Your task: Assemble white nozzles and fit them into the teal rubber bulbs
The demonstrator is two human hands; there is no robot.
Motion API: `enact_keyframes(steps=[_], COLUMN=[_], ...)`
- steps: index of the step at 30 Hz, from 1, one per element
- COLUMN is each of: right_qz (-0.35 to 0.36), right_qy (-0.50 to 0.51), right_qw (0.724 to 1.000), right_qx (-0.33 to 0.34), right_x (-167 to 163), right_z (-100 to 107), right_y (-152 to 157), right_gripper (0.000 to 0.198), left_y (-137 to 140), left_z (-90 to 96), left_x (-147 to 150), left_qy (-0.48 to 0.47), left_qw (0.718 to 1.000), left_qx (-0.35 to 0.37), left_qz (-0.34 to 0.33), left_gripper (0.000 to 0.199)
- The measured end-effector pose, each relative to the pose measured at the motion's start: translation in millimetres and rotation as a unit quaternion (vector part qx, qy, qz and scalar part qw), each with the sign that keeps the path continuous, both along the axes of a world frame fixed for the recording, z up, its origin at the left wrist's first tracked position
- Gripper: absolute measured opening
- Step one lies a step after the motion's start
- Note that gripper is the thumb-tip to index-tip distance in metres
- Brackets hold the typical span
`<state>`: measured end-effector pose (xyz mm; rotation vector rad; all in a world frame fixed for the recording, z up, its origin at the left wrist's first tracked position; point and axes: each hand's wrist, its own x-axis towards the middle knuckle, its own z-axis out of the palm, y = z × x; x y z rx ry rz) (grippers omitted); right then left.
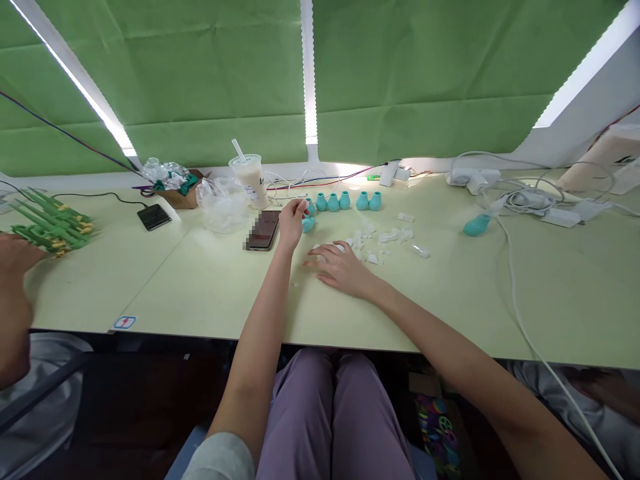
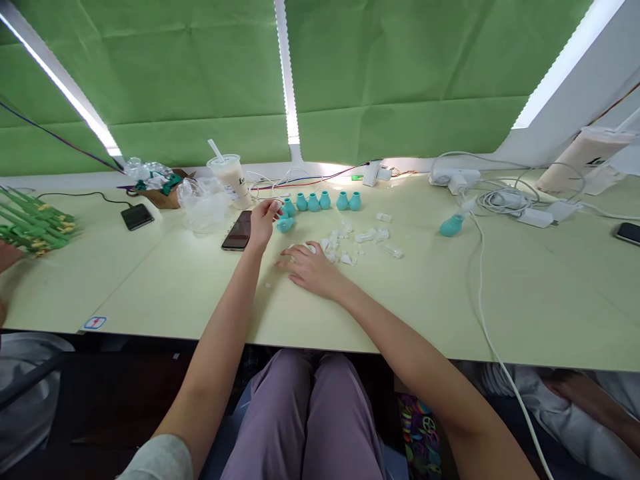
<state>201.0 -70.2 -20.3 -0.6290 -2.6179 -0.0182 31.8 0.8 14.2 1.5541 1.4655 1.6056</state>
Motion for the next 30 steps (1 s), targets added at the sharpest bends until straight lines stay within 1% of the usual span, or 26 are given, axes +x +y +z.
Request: enact_keyframes(steps=[3, 6, 8, 10, 11, 12, 14, 16, 17, 19, 21, 24, 27, 30], right_qz=[0.032, 0.040, 0.019, -0.029, -0.062, -0.096, -0.145, -0.151, -0.147, -0.147, -0.163, -0.177, -0.178, -0.169], right_qy=[-0.006, 0.001, 0.011, 0.036, 0.058, 0.087, 0.162, 0.247, 0.289, 0.357, 0.398, 0.426, 0.438, 0.434], right_qw=[0.999, 0.999, 1.000, 0.999, 0.996, 0.990, 0.973, 0.950, 0.936, 0.907, 0.884, 0.866, 0.860, 0.860], right_qx=[0.002, 0.004, -0.001, -0.019, -0.032, -0.045, -0.078, -0.119, -0.139, -0.167, -0.182, -0.193, -0.194, -0.211], right_x=[-5.8, -10.2, -9.5, -5.2, -2.1, 1.5, 8.7, 15.1, 17.8, 22.3, 25.8, 29.7, 32.2, 36.2], right_z=[-1.9, -3.9, -5.2, -5.3, -4.8, -3.9, -1.7, 0.1, 0.8, 2.2, 4.4, 9.6, 13.4, 13.7], right_y=[-5.6, -8.6, -6.4, -0.3, 3.8, 8.3, 17.9, 26.6, 30.1, 34.8, 36.6, 35.9, 35.6, 39.9], right_gripper=[0.037, 0.037, 0.037, 0.037, 0.037, 0.037, 0.040, 0.046, 0.048, 0.045, 0.037, 0.029, 0.025, 0.025], left_y=[0.9, 3.7, 6.5, 8.7, 8.9, 8.2, 3.5, -4.4, -8.7, -15.8, -19.3, -18.8, -17.1, -16.1], left_z=[0.3, -2.3, -5.9, -9.1, -10.0, -10.3, -9.1, -7.0, -6.2, -6.2, -8.2, -11.4, -10.3, -6.4], left_x=[-1.2, -6.7, -11.9, -15.1, -14.8, -12.9, -3.8, 10.4, 18.2, 32.4, 42.3, 47.6, 44.5, 36.3], left_qy=[-0.006, -0.014, -0.020, -0.032, -0.043, -0.057, -0.080, -0.080, -0.071, -0.065, -0.053, -0.033, -0.011, 0.027], left_qw=[1.000, 1.000, 1.000, 0.999, 0.999, 0.998, 0.991, 0.972, 0.963, 0.951, 0.946, 0.948, 0.946, 0.940], left_qx=[0.001, -0.001, -0.002, -0.001, -0.003, -0.010, -0.039, -0.081, -0.092, -0.094, -0.085, -0.066, -0.074, -0.096], left_qz=[0.005, 0.011, 0.020, 0.023, 0.012, -0.012, -0.100, -0.206, -0.243, -0.287, -0.309, -0.311, -0.316, -0.328], left_gripper=[0.021, 0.021, 0.020, 0.020, 0.022, 0.025, 0.033, 0.038, 0.039, 0.039, 0.035, 0.031, 0.033, 0.038])
